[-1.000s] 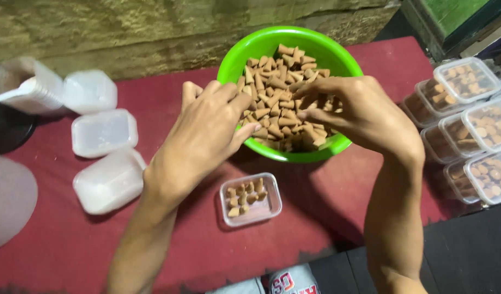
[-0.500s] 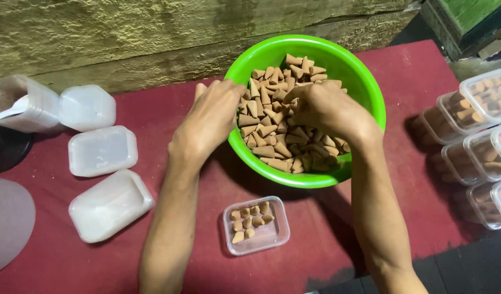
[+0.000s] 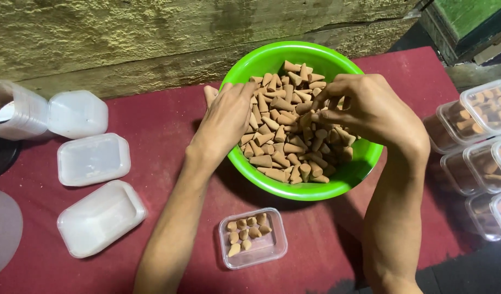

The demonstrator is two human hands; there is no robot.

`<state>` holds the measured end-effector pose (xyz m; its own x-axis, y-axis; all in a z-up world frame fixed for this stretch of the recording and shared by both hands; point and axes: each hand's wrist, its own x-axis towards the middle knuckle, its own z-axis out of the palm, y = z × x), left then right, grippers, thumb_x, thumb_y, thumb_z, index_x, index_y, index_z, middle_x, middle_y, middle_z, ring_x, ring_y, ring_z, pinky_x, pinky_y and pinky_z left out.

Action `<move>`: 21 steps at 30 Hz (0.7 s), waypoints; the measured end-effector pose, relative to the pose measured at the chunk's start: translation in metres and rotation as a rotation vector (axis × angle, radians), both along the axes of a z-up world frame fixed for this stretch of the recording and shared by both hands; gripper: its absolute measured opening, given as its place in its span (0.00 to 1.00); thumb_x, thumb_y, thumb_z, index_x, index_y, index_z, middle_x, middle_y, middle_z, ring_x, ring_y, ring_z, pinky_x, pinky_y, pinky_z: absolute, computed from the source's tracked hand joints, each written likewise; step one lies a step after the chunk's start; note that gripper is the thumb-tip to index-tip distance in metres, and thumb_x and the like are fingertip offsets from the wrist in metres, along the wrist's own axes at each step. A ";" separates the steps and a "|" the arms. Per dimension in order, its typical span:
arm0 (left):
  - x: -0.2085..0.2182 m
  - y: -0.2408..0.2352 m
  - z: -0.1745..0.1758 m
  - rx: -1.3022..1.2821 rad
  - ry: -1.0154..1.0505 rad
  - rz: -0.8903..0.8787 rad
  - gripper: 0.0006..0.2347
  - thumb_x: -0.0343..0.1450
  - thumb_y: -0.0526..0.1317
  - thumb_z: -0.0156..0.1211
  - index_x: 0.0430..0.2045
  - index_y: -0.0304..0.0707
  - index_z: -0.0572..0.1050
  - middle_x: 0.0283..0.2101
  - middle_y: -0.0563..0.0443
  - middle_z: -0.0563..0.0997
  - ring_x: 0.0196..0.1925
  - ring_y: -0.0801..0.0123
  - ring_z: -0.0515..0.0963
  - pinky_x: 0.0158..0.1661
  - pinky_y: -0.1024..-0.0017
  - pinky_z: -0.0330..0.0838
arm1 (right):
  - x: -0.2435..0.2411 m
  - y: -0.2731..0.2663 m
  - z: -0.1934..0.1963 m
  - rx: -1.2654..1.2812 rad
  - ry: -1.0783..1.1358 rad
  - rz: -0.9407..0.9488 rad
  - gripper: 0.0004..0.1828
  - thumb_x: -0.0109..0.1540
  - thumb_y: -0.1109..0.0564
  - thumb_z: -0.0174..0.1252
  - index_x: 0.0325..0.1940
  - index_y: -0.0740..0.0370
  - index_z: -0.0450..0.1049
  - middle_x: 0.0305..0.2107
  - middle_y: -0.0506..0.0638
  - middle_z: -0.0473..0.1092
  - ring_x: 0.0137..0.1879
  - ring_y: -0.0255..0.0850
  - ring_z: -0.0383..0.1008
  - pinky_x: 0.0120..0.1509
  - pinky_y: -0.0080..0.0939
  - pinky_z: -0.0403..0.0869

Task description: Packing incense cones from a large green bowl into small plastic containers.

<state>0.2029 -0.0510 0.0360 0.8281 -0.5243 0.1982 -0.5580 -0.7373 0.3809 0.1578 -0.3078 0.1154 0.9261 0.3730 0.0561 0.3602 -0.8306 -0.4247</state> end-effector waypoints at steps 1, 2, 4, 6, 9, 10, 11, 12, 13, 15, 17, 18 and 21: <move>0.002 0.000 -0.004 0.000 0.000 0.001 0.21 0.70 0.21 0.49 0.60 0.27 0.68 0.37 0.44 0.78 0.40 0.56 0.72 0.53 0.47 0.57 | 0.003 0.002 0.000 0.000 0.000 0.001 0.12 0.58 0.51 0.71 0.39 0.60 0.80 0.31 0.48 0.76 0.32 0.42 0.73 0.38 0.45 0.66; 0.003 0.000 -0.009 0.036 -0.073 0.005 0.25 0.67 0.18 0.50 0.61 0.29 0.68 0.39 0.44 0.74 0.42 0.57 0.70 0.50 0.52 0.57 | 0.003 0.003 0.000 -0.048 0.067 -0.034 0.10 0.59 0.51 0.68 0.38 0.57 0.80 0.32 0.47 0.78 0.34 0.41 0.75 0.41 0.45 0.67; 0.002 -0.002 -0.013 0.072 -0.143 0.005 0.29 0.63 0.16 0.50 0.62 0.31 0.69 0.41 0.44 0.70 0.45 0.57 0.68 0.46 0.57 0.57 | 0.003 0.007 0.000 -0.095 0.139 -0.071 0.08 0.60 0.50 0.65 0.38 0.54 0.80 0.32 0.45 0.81 0.36 0.41 0.76 0.43 0.45 0.68; -0.001 -0.003 -0.011 0.151 -0.151 0.006 0.36 0.57 0.12 0.51 0.61 0.39 0.72 0.39 0.46 0.69 0.46 0.56 0.66 0.48 0.48 0.59 | 0.003 0.014 0.004 -0.107 0.255 -0.104 0.07 0.60 0.52 0.64 0.37 0.57 0.80 0.34 0.46 0.81 0.38 0.39 0.77 0.39 0.46 0.71; 0.000 -0.003 -0.010 0.081 -0.091 0.009 0.26 0.66 0.18 0.52 0.59 0.38 0.73 0.40 0.46 0.72 0.45 0.57 0.68 0.48 0.53 0.57 | 0.003 0.010 0.002 -0.090 0.308 -0.099 0.12 0.61 0.54 0.65 0.29 0.58 0.69 0.24 0.46 0.75 0.32 0.37 0.69 0.34 0.44 0.65; 0.000 -0.003 -0.007 0.082 -0.091 0.009 0.26 0.66 0.18 0.52 0.59 0.38 0.73 0.40 0.46 0.72 0.45 0.57 0.68 0.48 0.53 0.57 | 0.004 0.008 0.001 -0.088 0.308 -0.099 0.12 0.61 0.54 0.65 0.29 0.58 0.69 0.24 0.46 0.75 0.32 0.37 0.69 0.34 0.44 0.65; -0.001 -0.003 -0.005 0.012 -0.039 0.013 0.22 0.69 0.23 0.52 0.59 0.38 0.73 0.40 0.47 0.72 0.45 0.58 0.68 0.50 0.52 0.55 | 0.005 0.006 0.000 -0.093 0.308 -0.086 0.10 0.60 0.54 0.65 0.30 0.58 0.71 0.27 0.45 0.78 0.34 0.38 0.73 0.38 0.44 0.68; -0.002 -0.003 -0.003 -0.059 0.014 0.016 0.19 0.73 0.27 0.52 0.60 0.38 0.72 0.41 0.47 0.72 0.45 0.59 0.69 0.53 0.52 0.54 | 0.006 0.005 -0.001 -0.098 0.309 -0.073 0.09 0.60 0.53 0.65 0.32 0.57 0.74 0.30 0.45 0.80 0.35 0.39 0.77 0.42 0.44 0.70; -0.003 -0.004 0.000 -0.058 0.014 0.015 0.19 0.73 0.27 0.52 0.60 0.38 0.72 0.41 0.47 0.72 0.45 0.59 0.69 0.53 0.52 0.54 | 0.007 0.004 -0.001 -0.098 0.309 -0.074 0.09 0.60 0.53 0.65 0.32 0.57 0.74 0.30 0.45 0.80 0.35 0.39 0.77 0.42 0.44 0.70; -0.005 -0.005 0.005 -0.085 0.055 -0.020 0.18 0.74 0.38 0.60 0.59 0.41 0.71 0.44 0.49 0.77 0.47 0.61 0.72 0.54 0.56 0.54 | 0.006 0.004 -0.001 -0.089 0.255 -0.009 0.16 0.59 0.51 0.61 0.50 0.52 0.79 0.45 0.44 0.81 0.50 0.41 0.80 0.53 0.47 0.72; -0.007 -0.009 0.009 -0.065 0.078 -0.018 0.14 0.73 0.41 0.62 0.52 0.42 0.75 0.44 0.52 0.78 0.46 0.63 0.73 0.54 0.57 0.53 | 0.009 0.000 -0.006 -0.104 0.242 0.015 0.17 0.59 0.49 0.63 0.51 0.53 0.80 0.45 0.44 0.81 0.49 0.42 0.80 0.52 0.47 0.73; -0.008 -0.011 0.011 -0.044 0.101 -0.016 0.11 0.72 0.45 0.64 0.45 0.44 0.78 0.45 0.55 0.79 0.45 0.65 0.74 0.53 0.58 0.52 | 0.009 -0.002 -0.010 -0.117 0.229 0.038 0.18 0.59 0.48 0.65 0.51 0.53 0.80 0.45 0.44 0.81 0.48 0.42 0.81 0.51 0.47 0.74; 0.002 -0.009 -0.026 -0.004 -0.062 -0.022 0.10 0.68 0.41 0.64 0.41 0.49 0.73 0.39 0.55 0.74 0.47 0.62 0.70 0.46 0.55 0.55 | 0.004 0.021 0.013 -0.084 0.389 -0.140 0.11 0.59 0.49 0.64 0.42 0.54 0.81 0.34 0.50 0.82 0.48 0.49 0.81 0.51 0.52 0.76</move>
